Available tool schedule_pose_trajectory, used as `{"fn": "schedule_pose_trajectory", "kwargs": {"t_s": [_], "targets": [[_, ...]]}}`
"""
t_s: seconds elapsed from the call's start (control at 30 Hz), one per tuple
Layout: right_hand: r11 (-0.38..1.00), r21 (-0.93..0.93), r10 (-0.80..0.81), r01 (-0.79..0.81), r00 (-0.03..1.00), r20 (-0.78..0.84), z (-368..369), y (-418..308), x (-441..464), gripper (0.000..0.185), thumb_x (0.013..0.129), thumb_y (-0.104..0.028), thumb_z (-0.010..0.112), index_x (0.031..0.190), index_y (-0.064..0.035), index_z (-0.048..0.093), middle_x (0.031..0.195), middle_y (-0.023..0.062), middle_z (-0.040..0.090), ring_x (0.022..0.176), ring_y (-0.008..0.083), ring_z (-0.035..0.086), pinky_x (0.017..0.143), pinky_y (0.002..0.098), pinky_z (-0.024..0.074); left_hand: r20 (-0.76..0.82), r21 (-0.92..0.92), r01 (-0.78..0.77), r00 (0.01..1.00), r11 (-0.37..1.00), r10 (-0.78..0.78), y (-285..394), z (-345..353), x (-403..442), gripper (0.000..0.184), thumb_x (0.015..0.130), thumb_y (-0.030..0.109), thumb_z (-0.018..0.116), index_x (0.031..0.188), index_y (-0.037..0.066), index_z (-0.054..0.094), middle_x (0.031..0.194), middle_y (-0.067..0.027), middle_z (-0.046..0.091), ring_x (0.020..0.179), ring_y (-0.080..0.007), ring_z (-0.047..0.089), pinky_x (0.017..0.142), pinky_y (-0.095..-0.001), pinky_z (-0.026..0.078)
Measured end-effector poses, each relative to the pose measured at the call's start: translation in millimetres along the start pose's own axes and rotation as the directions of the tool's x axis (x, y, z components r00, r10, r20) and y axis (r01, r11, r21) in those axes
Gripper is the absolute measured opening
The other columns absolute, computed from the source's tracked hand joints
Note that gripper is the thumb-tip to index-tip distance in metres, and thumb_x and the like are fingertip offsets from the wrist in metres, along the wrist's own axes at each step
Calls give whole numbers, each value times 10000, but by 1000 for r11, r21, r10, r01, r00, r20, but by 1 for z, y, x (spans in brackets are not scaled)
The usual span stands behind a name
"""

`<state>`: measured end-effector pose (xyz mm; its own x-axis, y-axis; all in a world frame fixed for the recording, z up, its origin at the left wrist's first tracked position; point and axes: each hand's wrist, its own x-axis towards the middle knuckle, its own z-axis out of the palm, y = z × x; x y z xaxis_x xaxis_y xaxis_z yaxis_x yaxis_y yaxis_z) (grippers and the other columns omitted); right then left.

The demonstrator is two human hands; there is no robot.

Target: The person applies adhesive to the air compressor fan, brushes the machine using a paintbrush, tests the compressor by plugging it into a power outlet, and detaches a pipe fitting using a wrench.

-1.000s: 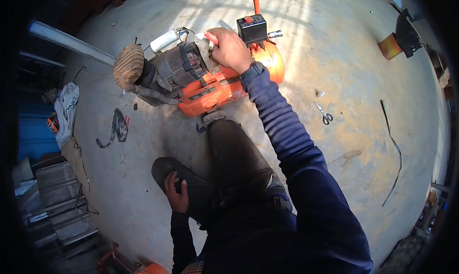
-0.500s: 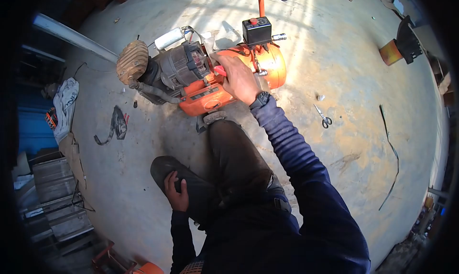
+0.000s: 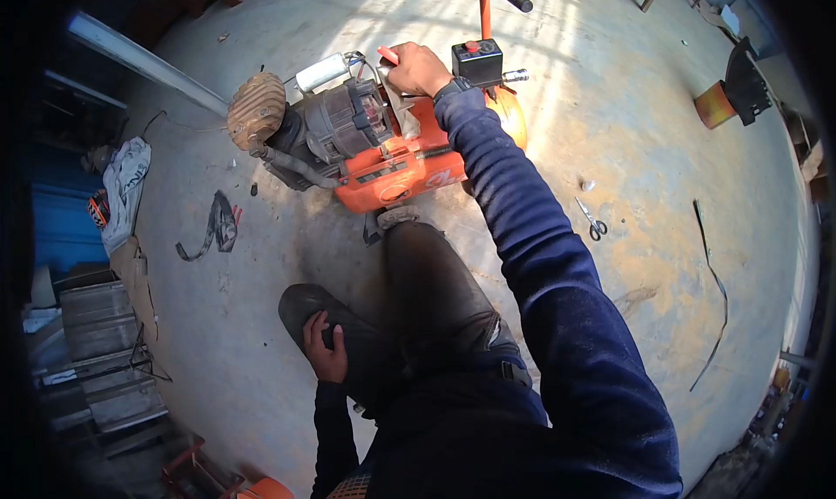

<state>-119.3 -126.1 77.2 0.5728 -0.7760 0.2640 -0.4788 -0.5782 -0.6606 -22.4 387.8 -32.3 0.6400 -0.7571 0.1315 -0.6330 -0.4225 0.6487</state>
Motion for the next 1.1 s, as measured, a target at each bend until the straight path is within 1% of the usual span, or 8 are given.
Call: {"fn": "schedule_pose_trajectory", "kwargs": {"t_s": [0.23,0.37,0.6,0.77,0.87,0.9,1.03,1.1], "targets": [[994,52,-88,91,994,-58,0,-7,-47,325,733,-81,580,1033,4,671,1002,205,697,949,423,639,867,478,497,-13,104,-42,999,994,43,0,3,-1,357,890,160,675,1232,67,630,1280,-98,584,1047,-286,611,922,-405,458],[976,111,-162,189,962,-218,16,-3,-78,366,724,-6,553,1072,-12,665,989,215,682,937,430,632,855,449,503,-6,92,-20,1000,996,20,2,3,2,341,890,160,674,1216,66,637,1270,-103,591,1054,-293,610,919,-402,464],[968,-93,-251,233,903,-349,31,-6,-112,275,747,-20,616,1011,-44,689,1082,135,685,991,368,584,899,418,474,-33,81,-33,999,996,36,-2,5,2,321,892,159,670,1198,66,648,1260,-104,600,1061,-302,610,914,-409,471],[984,-58,-177,168,948,-264,35,-6,-134,342,709,1,588,1046,-5,648,1074,160,668,1040,381,571,890,436,471,-43,82,-38,998,996,42,-2,5,1,317,894,159,667,1195,63,648,1248,-107,606,1067,-307,609,911,-408,473],[968,-242,-69,74,997,30,46,6,-150,261,745,-51,632,1002,-12,657,1053,139,692,964,375,581,851,440,489,-54,87,-45,997,995,50,-4,6,-1,313,894,160,666,1191,62,651,1243,-107,608,1067,-306,609,912,-407,472],[967,-245,-69,74,997,26,50,14,-157,261,745,-51,632,1002,-12,657,1053,139,692,964,375,581,851,440,489,-59,90,-50,997,995,56,-4,6,0,311,895,160,666,1189,61,652,1240,-107,609,1067,-305,609,912,-406,471],[988,-149,-72,50,987,-146,61,29,-162,227,747,-76,640,960,0,641,1006,174,684,942,388,586,832,461,491,-54,57,-25,998,998,28,-3,4,-2,304,896,158,665,1183,60,656,1234,-105,611,1059,-304,612,917,-406,468],[998,-7,57,-64,933,-354,37,9,-135,194,758,-88,638,930,2,649,965,202,670,923,406,586,838,471,488,-54,69,-13,998,998,17,-3,4,-6,303,896,157,664,1182,60,656,1232,-105,612,1055,-304,614,917,-405,468]]}}
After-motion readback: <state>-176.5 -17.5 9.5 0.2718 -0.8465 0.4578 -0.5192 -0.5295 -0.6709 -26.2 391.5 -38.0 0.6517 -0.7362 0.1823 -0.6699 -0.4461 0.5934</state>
